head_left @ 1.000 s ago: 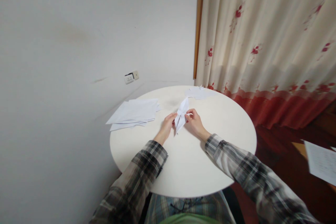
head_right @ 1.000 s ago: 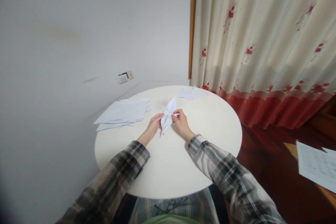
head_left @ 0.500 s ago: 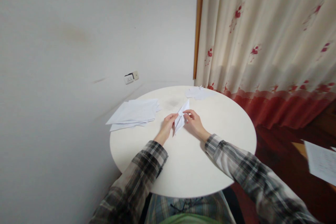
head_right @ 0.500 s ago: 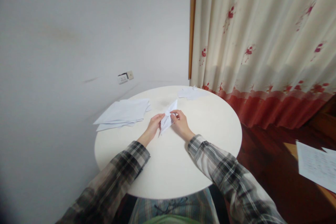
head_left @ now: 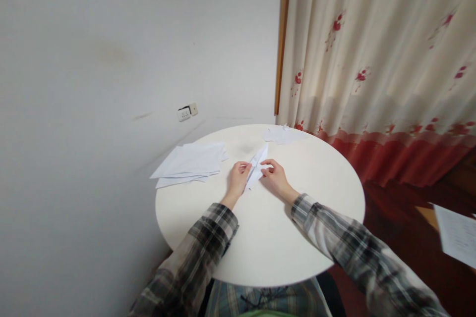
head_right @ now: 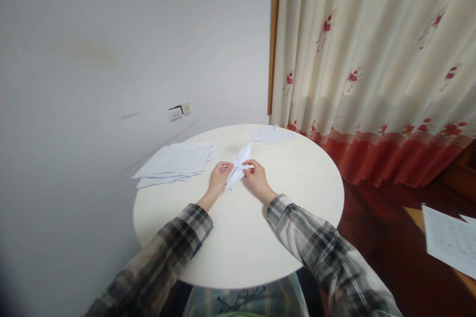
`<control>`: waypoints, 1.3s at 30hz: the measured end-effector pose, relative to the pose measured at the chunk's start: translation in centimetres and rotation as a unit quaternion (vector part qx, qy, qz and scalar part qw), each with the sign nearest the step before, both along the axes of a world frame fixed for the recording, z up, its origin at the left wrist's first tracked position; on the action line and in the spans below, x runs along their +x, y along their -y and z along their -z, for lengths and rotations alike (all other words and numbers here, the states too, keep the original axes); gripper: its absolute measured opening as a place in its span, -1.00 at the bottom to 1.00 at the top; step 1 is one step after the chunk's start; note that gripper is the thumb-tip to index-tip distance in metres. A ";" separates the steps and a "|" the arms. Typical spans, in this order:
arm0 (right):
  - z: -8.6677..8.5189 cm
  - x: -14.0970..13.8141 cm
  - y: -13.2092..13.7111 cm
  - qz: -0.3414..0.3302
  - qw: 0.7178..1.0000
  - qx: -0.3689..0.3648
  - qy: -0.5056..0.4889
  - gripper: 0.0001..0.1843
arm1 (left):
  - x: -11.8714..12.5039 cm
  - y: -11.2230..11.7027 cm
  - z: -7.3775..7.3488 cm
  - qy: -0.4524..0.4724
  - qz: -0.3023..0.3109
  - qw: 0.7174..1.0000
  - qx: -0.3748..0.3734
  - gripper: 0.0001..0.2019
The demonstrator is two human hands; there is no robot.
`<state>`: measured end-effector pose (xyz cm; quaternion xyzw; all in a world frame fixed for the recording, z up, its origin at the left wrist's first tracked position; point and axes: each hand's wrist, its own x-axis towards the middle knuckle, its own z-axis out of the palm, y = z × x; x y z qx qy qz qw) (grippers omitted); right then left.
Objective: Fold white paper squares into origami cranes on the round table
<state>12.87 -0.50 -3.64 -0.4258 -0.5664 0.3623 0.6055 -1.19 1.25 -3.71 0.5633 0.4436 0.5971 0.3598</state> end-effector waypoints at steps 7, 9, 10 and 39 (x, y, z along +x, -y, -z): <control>-0.1 0.0 -0.1 0.006 1.000 0.003 0.005 -0.74 | -0.3 0.7 -0.7 -0.157 0.043 0.974 0.159 -0.74; 0.0 0.0 -0.2 0.009 1.000 0.011 0.005 -0.74 | -0.2 0.8 -0.6 -0.210 0.032 0.965 0.157 -0.71; 0.1 -0.1 -0.2 0.011 1.000 0.014 0.004 -0.74 | -0.2 0.8 -0.5 -0.239 0.019 0.958 0.155 -0.70; 0.6 0.4 -0.5 0.049 0.984 0.107 0.131 -0.68 | 0.4 1.2 -1.3 -0.099 -0.045 0.988 0.111 -0.77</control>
